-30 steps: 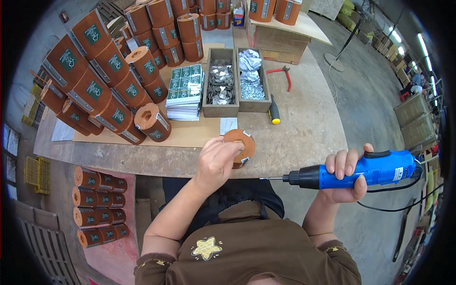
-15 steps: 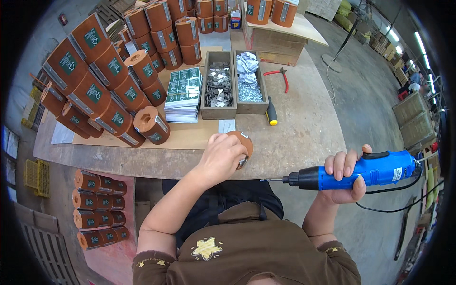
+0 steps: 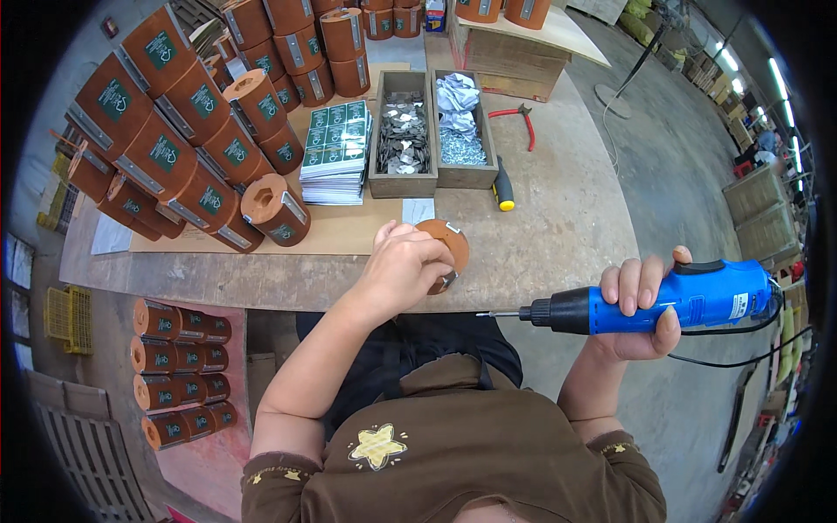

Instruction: Use an electric screwdriver and a manual screwdriver to attach metal components to cylindrical wooden blocks.

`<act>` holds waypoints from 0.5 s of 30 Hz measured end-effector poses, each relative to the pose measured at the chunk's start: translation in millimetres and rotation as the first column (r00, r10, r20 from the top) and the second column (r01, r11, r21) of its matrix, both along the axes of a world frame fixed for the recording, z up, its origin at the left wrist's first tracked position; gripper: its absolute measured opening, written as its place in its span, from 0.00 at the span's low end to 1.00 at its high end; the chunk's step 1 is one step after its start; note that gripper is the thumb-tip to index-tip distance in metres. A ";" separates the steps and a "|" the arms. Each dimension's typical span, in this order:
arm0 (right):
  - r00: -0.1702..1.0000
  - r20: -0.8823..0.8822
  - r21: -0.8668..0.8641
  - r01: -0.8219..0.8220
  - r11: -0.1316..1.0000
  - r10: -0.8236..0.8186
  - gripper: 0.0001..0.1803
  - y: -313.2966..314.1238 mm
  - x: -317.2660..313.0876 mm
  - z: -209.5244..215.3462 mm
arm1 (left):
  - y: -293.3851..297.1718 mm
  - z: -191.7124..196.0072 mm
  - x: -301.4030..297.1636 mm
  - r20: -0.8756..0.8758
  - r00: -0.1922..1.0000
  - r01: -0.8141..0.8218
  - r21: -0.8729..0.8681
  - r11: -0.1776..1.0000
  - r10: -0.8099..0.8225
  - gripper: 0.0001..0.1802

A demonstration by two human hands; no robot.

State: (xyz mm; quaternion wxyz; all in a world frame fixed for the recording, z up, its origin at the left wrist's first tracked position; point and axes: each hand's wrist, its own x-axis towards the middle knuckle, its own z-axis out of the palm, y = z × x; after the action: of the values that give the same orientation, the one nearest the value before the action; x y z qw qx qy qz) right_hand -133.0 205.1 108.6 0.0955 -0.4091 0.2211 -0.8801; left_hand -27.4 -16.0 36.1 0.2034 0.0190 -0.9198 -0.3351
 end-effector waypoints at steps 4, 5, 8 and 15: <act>1.000 -0.004 0.009 0.003 1.000 -0.003 0.32 -0.6 1.0 0.8 | 8.0 1.1 5.4 0.005 0.996 -0.088 -0.074 0.993 0.089 0.08; 1.000 -0.003 0.007 0.008 1.000 -0.008 0.32 -0.6 0.8 1.5 | 10.8 2.2 7.4 -0.040 0.989 -0.145 -0.091 0.985 0.142 0.10; 1.000 -0.004 0.004 0.017 1.000 -0.017 0.32 -0.8 -0.8 1.1 | 23.0 2.5 13.8 -0.129 0.964 -0.247 -0.131 0.960 0.230 0.14; 1.000 0.008 0.017 0.003 1.000 -0.003 0.31 -9.6 1.0 2.6 | 29.2 -25.0 11.9 -0.306 0.927 -0.251 -0.076 0.965 0.217 0.19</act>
State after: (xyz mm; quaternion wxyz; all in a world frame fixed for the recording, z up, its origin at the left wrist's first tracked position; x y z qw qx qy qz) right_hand -132.1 195.5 111.2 0.0985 -0.4045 0.2286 -0.8800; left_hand -15.5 13.2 11.2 0.3779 0.0667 -0.8877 -0.2544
